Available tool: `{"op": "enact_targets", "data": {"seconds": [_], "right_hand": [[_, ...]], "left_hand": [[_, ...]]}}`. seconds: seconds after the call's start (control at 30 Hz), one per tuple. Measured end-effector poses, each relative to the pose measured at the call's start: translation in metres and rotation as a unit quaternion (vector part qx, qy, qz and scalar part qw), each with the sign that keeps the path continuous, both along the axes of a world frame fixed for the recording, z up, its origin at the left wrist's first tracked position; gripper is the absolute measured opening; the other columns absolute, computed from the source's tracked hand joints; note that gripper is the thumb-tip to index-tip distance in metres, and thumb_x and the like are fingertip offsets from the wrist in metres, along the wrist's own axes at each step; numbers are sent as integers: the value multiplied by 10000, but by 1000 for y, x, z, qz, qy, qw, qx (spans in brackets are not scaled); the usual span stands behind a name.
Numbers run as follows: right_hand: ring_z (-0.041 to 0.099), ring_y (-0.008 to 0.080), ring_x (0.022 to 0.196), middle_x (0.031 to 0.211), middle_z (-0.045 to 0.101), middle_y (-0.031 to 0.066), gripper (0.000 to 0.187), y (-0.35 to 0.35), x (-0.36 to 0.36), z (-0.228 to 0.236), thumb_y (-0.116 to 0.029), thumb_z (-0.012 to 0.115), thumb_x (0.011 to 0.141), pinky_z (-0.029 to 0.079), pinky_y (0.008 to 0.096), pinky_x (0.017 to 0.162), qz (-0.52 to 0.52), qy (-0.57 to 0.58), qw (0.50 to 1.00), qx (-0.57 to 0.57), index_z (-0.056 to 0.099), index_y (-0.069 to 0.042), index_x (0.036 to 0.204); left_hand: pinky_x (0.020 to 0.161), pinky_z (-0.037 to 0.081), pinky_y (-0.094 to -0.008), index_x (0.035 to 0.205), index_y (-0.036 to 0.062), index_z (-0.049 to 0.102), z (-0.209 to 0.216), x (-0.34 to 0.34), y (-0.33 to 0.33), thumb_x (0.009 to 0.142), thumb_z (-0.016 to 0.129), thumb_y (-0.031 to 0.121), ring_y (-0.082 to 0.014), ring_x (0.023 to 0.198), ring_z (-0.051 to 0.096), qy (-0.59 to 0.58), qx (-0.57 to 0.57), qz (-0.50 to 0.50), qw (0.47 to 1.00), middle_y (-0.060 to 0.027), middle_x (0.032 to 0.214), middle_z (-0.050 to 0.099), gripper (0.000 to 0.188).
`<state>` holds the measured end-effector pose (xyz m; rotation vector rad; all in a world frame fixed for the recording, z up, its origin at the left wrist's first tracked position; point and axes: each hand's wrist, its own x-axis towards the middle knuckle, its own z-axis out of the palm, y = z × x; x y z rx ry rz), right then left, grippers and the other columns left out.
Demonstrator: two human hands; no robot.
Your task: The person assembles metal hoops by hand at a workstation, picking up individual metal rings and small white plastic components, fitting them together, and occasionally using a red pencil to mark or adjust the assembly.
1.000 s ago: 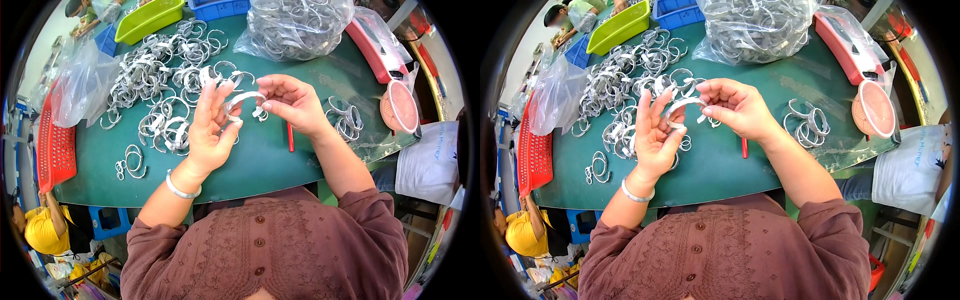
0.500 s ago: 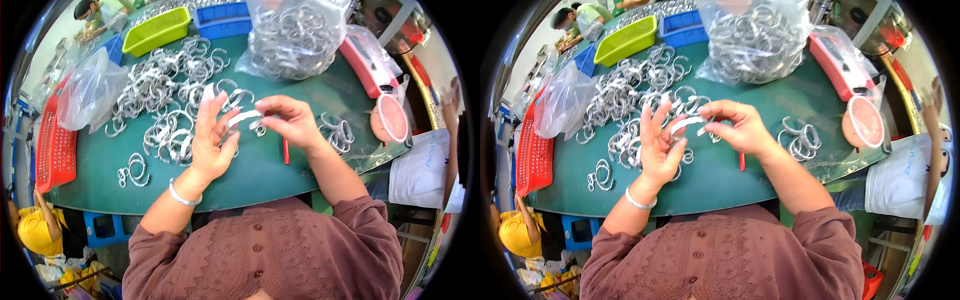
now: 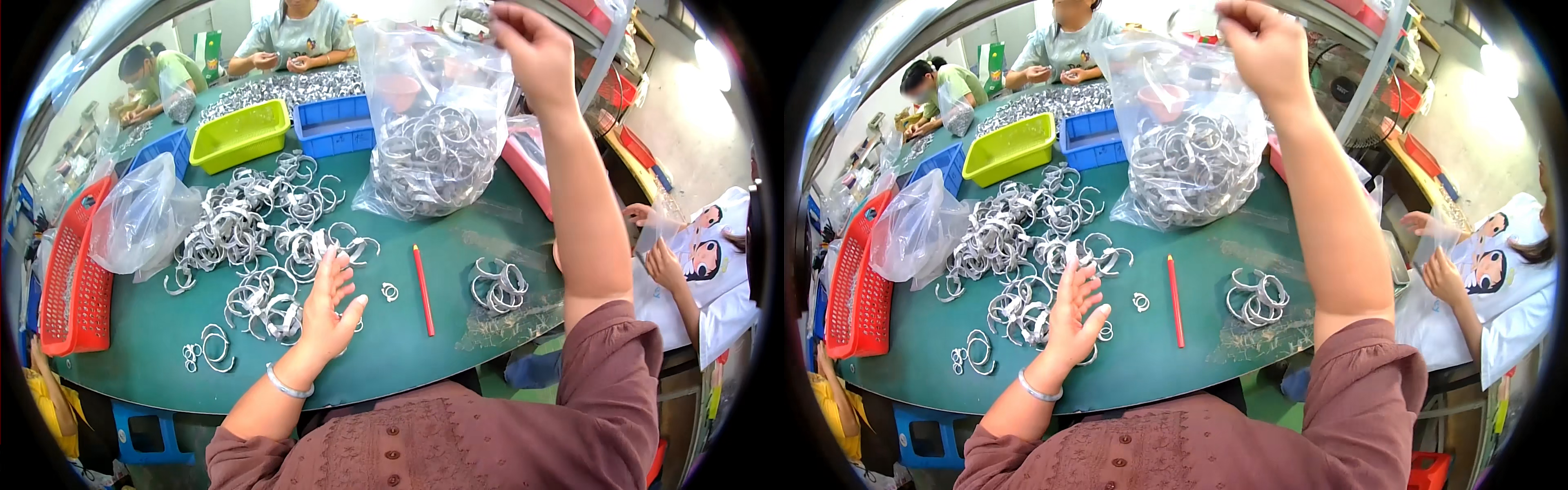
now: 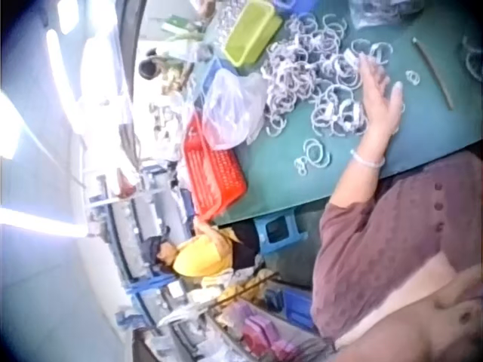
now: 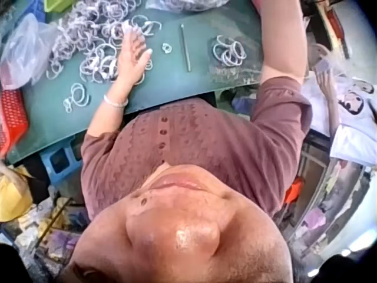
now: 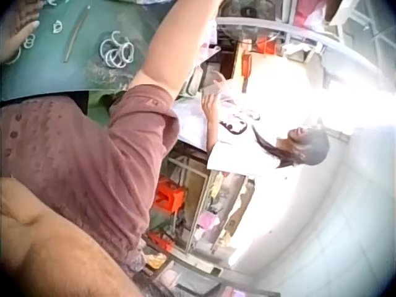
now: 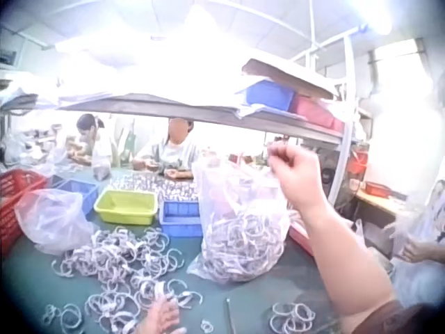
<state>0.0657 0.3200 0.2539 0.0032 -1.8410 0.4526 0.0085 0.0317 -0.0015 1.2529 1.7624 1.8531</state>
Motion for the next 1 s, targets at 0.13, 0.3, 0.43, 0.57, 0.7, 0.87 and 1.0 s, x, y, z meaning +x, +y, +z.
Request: {"op": "enact_targets", "data": {"seconds": [0.13,0.3,0.43,0.57,0.7,0.87,1.0], "right_hand": [[565,110,643,704,626,61,165,56,-27,36,-42,576,715,455,241,617,-77,-2,994,74,625,21,860],[587,137,726,787,641,80,202,24,-48,34,-75,565,723,464,278,695,-38,-336,941,14,635,-17,904],[562,132,682,760,627,97,233,-6,-46,26,-18,485,758,460,287,676,-87,-242,965,49,620,-24,947],[584,244,734,765,610,120,155,-61,-30,-9,7,506,745,450,318,678,-16,-16,967,256,611,-2,859],[587,183,779,862,625,80,178,-99,2,-87,20,580,744,449,262,713,67,-164,954,242,613,-39,909],[545,308,822,847,574,122,238,-137,18,-197,-79,627,675,444,388,725,200,-488,832,172,587,-49,908],[551,295,838,823,555,110,210,-167,20,-224,-138,628,686,453,386,720,229,-533,810,85,598,-57,877]], "left_hand": [[877,427,-348,1361,77,153,0,3,8,746,558,-29,-260,1088,469,-13,-22,-22,999,-183,1246,388,744],[854,441,-335,1340,66,232,-3,-3,-2,754,558,-23,-244,1058,491,0,-9,-3,1000,-165,1222,416,677],[852,440,-317,1322,49,281,-5,-4,-3,786,530,-25,-220,1048,497,-9,24,4,1000,-142,1203,432,595],[822,448,-296,1285,17,322,-6,-7,-4,826,450,-58,-202,992,528,2,103,59,993,-134,1146,482,483],[797,461,-313,1277,9,315,3,-11,3,873,392,7,-212,962,535,-22,211,72,975,-138,1129,480,412],[807,460,-327,1269,16,325,5,-14,-2,882,348,14,-226,964,527,-43,212,85,973,-144,1131,471,388],[814,455,-338,1263,15,336,4,-16,-3,882,326,13,-237,962,523,-37,234,73,969,-153,1138,464,381]]}}
